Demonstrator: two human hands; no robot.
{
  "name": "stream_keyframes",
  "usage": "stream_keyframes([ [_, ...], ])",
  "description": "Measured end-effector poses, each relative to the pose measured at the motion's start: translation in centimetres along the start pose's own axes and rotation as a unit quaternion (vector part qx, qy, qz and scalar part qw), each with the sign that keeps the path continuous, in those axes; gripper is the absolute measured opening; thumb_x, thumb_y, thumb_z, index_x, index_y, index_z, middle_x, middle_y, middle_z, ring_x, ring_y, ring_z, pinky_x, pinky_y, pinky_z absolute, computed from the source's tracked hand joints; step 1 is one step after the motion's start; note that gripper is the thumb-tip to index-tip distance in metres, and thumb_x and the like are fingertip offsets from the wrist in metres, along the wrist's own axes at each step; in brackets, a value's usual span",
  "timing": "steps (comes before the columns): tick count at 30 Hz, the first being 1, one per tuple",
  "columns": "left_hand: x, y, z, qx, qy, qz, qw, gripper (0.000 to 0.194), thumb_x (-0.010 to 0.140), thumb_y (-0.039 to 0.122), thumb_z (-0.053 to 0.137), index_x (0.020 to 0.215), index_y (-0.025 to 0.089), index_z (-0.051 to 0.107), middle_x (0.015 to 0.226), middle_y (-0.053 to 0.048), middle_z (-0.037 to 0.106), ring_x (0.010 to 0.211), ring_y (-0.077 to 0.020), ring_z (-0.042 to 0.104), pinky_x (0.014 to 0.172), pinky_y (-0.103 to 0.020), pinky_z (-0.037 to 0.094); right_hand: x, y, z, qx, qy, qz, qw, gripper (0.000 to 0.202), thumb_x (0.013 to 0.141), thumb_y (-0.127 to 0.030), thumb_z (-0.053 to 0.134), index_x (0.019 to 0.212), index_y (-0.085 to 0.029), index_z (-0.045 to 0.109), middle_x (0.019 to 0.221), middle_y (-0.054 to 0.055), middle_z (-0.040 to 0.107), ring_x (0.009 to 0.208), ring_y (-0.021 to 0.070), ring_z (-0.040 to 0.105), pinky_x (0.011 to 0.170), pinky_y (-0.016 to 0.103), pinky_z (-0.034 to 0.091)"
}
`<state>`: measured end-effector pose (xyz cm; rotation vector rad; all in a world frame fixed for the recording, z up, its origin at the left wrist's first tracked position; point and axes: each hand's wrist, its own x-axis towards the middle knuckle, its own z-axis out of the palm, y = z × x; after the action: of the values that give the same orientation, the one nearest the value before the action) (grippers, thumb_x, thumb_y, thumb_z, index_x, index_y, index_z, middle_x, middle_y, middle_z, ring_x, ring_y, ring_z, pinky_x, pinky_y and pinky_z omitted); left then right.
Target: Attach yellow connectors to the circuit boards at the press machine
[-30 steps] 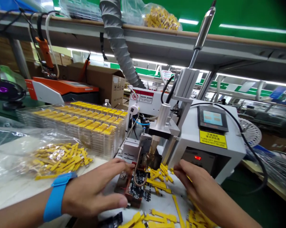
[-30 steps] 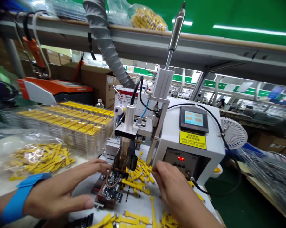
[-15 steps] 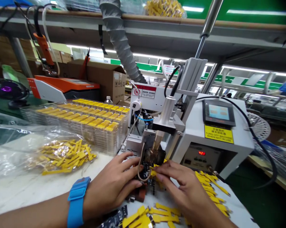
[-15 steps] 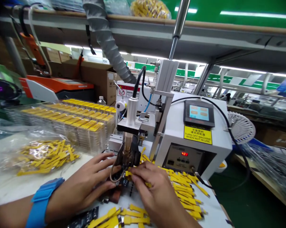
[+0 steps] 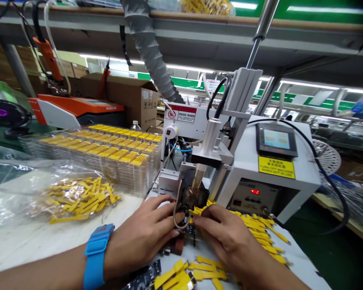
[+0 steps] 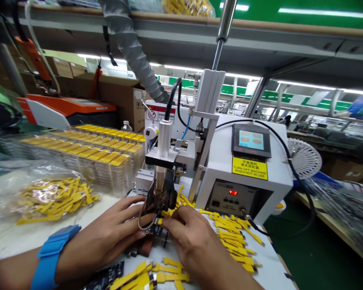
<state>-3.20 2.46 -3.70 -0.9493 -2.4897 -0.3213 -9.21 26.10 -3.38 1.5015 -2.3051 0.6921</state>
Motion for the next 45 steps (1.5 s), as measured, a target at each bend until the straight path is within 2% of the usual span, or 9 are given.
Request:
stream_keyframes([
  [5,0.5,0.2,-0.5,0.073,-0.012,0.050,0.996,0.032,0.100,0.022,0.034,0.127,0.011,0.048,0.129,-0.014,0.050,0.120,-0.0331,0.036,0.095,-0.050,0.040,0.1,0.2,-0.1,-0.025,0.006,-0.043,0.999,0.029,0.089,-0.007,0.045,0.111,-0.017,0.062,0.089,0.010,0.059,0.078,0.0205,0.057,0.064,0.033,0.049],
  [9,0.6,0.4,-0.9,0.108,-0.043,0.074,0.990,0.037,0.098,0.018,0.032,0.130,0.006,0.046,0.128,-0.020,0.049,0.118,-0.0363,0.038,0.095,-0.055,0.037,0.3,0.4,-0.3,0.006,-0.006,-0.025,1.000,0.030,0.090,-0.008,0.044,0.108,-0.017,0.065,0.087,0.010,0.059,0.076,0.0197,0.058,0.063,0.032,0.050],
  [12,0.5,0.4,-0.7,0.084,-0.037,0.062,0.994,0.034,0.097,0.018,0.036,0.127,0.008,0.048,0.125,-0.018,0.051,0.116,-0.0344,0.041,0.095,-0.053,0.037,0.2,0.4,-0.3,0.037,0.004,-0.002,0.999,0.031,0.089,-0.010,0.044,0.109,-0.020,0.066,0.086,0.010,0.056,0.074,0.0185,0.057,0.063,0.032,0.050],
  [16,0.3,0.0,-0.2,-0.010,-0.001,0.016,1.000,0.027,0.097,0.019,0.044,0.122,0.016,0.052,0.125,-0.009,0.053,0.116,-0.0263,0.043,0.097,-0.043,0.040,0.0,0.4,-0.1,0.049,0.013,0.009,0.999,0.034,0.088,-0.010,0.043,0.112,-0.021,0.065,0.089,0.011,0.054,0.077,0.0191,0.056,0.065,0.033,0.050],
  [21,0.1,-0.5,-0.3,-0.048,0.016,0.041,0.998,0.031,0.096,0.016,0.045,0.126,0.025,0.052,0.131,-0.005,0.051,0.118,-0.0241,0.042,0.096,-0.042,0.039,-0.1,0.4,0.0,0.045,-0.002,0.023,0.999,0.035,0.087,-0.009,0.043,0.112,-0.019,0.064,0.089,0.012,0.052,0.079,0.0212,0.054,0.066,0.036,0.050],
  [31,0.5,0.0,-0.7,-0.063,-0.015,-0.004,0.998,0.028,0.095,0.016,0.047,0.120,0.023,0.056,0.125,-0.003,0.055,0.118,-0.0214,0.046,0.100,-0.040,0.040,0.0,0.2,0.0,0.021,0.034,0.002,0.999,0.036,0.084,-0.007,0.042,0.109,-0.018,0.066,0.089,0.012,0.053,0.077,0.0204,0.054,0.065,0.034,0.051],
  [34,0.1,-0.3,-0.3,-0.085,0.013,-0.027,0.996,0.032,0.093,0.017,0.051,0.124,0.021,0.052,0.125,-0.002,0.056,0.120,-0.0194,0.046,0.106,-0.039,0.037,0.0,0.3,0.1,0.021,0.039,0.003,0.999,0.036,0.084,-0.007,0.043,0.109,-0.019,0.065,0.090,0.012,0.053,0.079,0.0209,0.054,0.065,0.035,0.051],
  [37,-0.3,-0.6,0.0,-0.067,0.036,-0.045,0.996,0.039,0.091,0.023,0.055,0.129,0.018,0.048,0.129,-0.005,0.054,0.124,-0.0218,0.044,0.105,-0.042,0.039,-0.1,0.3,0.1,0.020,0.035,0.002,0.999,0.037,0.084,-0.005,0.043,0.111,-0.020,0.064,0.091,0.011,0.053,0.081,0.0206,0.054,0.067,0.033,0.050],
  [45,-0.3,-0.7,-0.1,-0.036,0.028,-0.040,0.998,0.037,0.092,0.028,0.055,0.127,0.019,0.049,0.128,-0.005,0.055,0.124,-0.0247,0.044,0.102,-0.047,0.041,-0.1,0.5,0.1,-0.033,0.032,-0.022,0.999,0.035,0.085,-0.006,0.042,0.111,-0.019,0.062,0.091,0.011,0.052,0.079,0.0200,0.052,0.064,0.031,0.048],
])
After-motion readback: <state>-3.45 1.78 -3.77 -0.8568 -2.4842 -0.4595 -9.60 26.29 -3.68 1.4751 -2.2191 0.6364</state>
